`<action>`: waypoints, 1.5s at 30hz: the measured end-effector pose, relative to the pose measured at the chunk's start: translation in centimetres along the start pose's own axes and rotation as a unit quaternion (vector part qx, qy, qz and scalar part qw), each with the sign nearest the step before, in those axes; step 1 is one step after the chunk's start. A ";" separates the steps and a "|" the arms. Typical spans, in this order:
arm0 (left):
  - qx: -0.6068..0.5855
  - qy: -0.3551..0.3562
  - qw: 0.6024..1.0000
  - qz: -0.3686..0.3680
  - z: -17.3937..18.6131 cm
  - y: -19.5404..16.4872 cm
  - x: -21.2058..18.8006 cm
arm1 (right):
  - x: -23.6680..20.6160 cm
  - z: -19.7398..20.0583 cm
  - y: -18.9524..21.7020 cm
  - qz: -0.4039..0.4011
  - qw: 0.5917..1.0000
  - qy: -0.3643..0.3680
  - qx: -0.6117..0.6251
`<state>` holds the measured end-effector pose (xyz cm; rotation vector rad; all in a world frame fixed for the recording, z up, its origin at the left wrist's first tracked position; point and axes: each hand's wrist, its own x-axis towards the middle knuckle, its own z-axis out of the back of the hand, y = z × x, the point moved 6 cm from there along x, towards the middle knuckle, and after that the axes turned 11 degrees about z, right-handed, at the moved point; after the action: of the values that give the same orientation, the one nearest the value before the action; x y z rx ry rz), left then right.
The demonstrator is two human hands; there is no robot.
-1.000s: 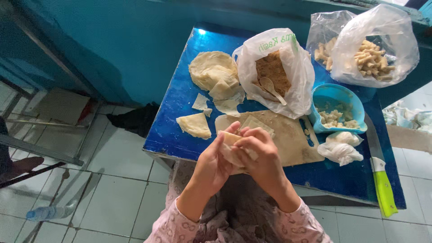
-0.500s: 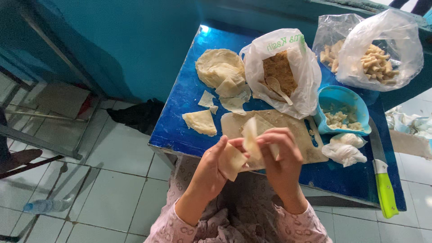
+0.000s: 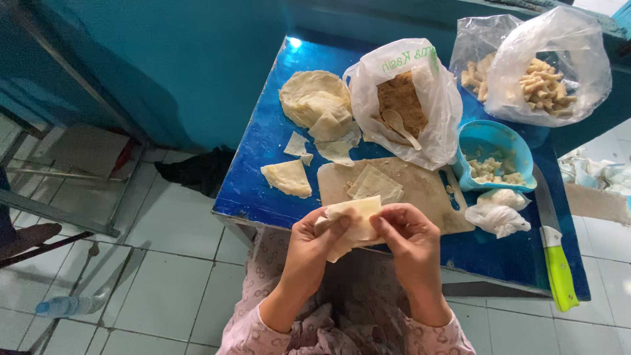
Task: The person sits at a small blue table and folds thin square pastry sheets one at a time, pressing each fold flat on a cutting board and setting folded pieces aside with a pile of finished wrappers. They occasionally reach into a plastic bag of filling and a blue bowl of filling pieces while working through the stack of wrappers.
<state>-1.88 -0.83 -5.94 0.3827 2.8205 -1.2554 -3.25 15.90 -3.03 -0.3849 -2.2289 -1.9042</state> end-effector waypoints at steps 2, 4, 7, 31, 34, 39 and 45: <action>-0.004 -0.021 1.000 0.000 0.2 0.2 0.2 | -0.5 -0.6 2.3 0.121 0.980 -0.007 -0.160; 0.005 -0.018 1.000 -0.016 0.4 0.1 0.3 | -1.4 -1.8 4.9 0.253 0.925 0.022 -0.283; -0.015 -0.010 1.000 0.003 0.7 0.5 0.6 | -2.3 -3.6 6.5 0.382 0.844 0.096 -0.363; 0.079 0.004 0.993 0.091 0.1 -0.3 -1.6 | -1.9 0.6 5.6 0.268 0.943 0.031 -0.196; 0.099 0.030 0.985 0.140 -0.1 0.6 -1.4 | -3.5 -3.1 7.9 0.427 0.792 0.228 -0.371; 0.109 0.052 0.987 0.103 -0.3 1.3 -1.5 | -4.7 -0.2 6.5 0.204 0.959 0.103 -0.170; 0.153 0.087 0.980 0.092 -1.4 1.5 -1.9 | -5.1 3.1 -3.9 -0.174 0.945 0.039 0.275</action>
<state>0.38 0.74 -5.84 0.7822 2.6432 -1.6892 0.45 18.03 -8.75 0.1808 -2.7699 -1.2896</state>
